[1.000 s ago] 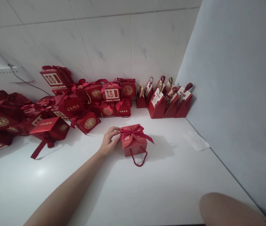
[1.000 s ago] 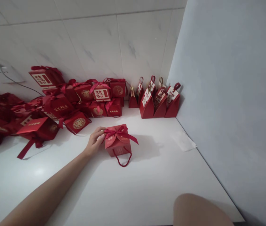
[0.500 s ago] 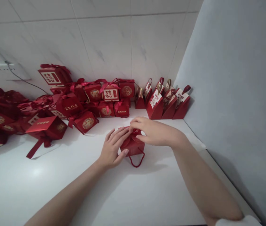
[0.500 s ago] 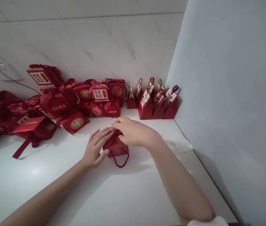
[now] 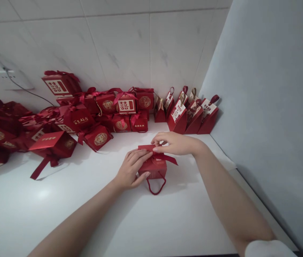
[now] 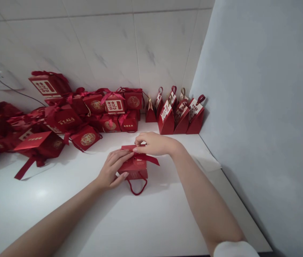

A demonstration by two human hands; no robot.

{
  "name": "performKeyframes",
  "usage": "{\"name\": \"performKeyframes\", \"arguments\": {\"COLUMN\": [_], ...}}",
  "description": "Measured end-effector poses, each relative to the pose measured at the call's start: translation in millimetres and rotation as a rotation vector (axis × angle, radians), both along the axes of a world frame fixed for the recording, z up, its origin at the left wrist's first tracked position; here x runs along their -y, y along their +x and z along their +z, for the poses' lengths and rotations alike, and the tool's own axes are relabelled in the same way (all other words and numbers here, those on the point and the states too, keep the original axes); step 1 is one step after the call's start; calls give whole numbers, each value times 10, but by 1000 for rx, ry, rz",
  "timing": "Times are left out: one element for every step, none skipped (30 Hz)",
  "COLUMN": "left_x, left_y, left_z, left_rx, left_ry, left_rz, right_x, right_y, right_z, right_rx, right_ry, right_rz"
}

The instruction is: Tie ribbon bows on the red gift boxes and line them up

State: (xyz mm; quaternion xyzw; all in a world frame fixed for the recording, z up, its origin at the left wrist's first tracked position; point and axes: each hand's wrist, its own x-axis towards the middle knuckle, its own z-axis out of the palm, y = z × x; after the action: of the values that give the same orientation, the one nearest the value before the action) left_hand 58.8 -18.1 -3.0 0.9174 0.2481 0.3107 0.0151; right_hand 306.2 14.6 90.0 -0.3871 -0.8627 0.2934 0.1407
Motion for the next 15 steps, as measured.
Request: {"name": "performKeyframes", "arguments": {"left_x": [-5, -8, -9, -9, -8, -7, -5, -3, -2, -1, 0, 2, 3, 5, 7], "left_y": [-1, -2, -1, 1, 4, 6, 10, 13, 17, 20, 23, 26, 27, 27, 24], "left_z": [9, 20, 32, 44, 55, 64, 72, 77, 81, 83, 83, 83, 83, 82, 82], "left_rx": [-8, -12, -13, -13, -13, -15, -20, -26, -30, -30, -28, -25, -21, -18, -15], "left_ry": [1, 4, 8, 12, 15, 16, 13, 9, 5, 2, 1, 3, 8, 16, 26], "left_rz": [-8, -15, -20, -24, -25, -23, -19, -14, -7, 2, 11, 19, 25, 30, 32], "right_x": [-35, -67, -95, -118, -134, -145, -149, -149, -145, -137, -125, -111, -96, -81, -68], "right_y": [5, 9, 9, 7, 3, -4, -13, -22, -33, -43, -55, -67, -78, -89, -98], "right_z": [-39, -78, -114, -146, -170, -187, -196, -199, -196, -189, -179, -169, -159, -152, -150], "right_rx": [-1, 7, 15, 20, 20, 18, 17, 20, 29, 41, 57, 73, 88, 96, 95], "right_ry": [-31, -57, -77, -87, -89, -83, -70, -55, -38, -18, 4, 25, 42, 53, 51], "right_rz": [-5, -13, -21, -27, -31, -31, -30, -31, -32, -35, -40, -47, -55, -61, -61]}}
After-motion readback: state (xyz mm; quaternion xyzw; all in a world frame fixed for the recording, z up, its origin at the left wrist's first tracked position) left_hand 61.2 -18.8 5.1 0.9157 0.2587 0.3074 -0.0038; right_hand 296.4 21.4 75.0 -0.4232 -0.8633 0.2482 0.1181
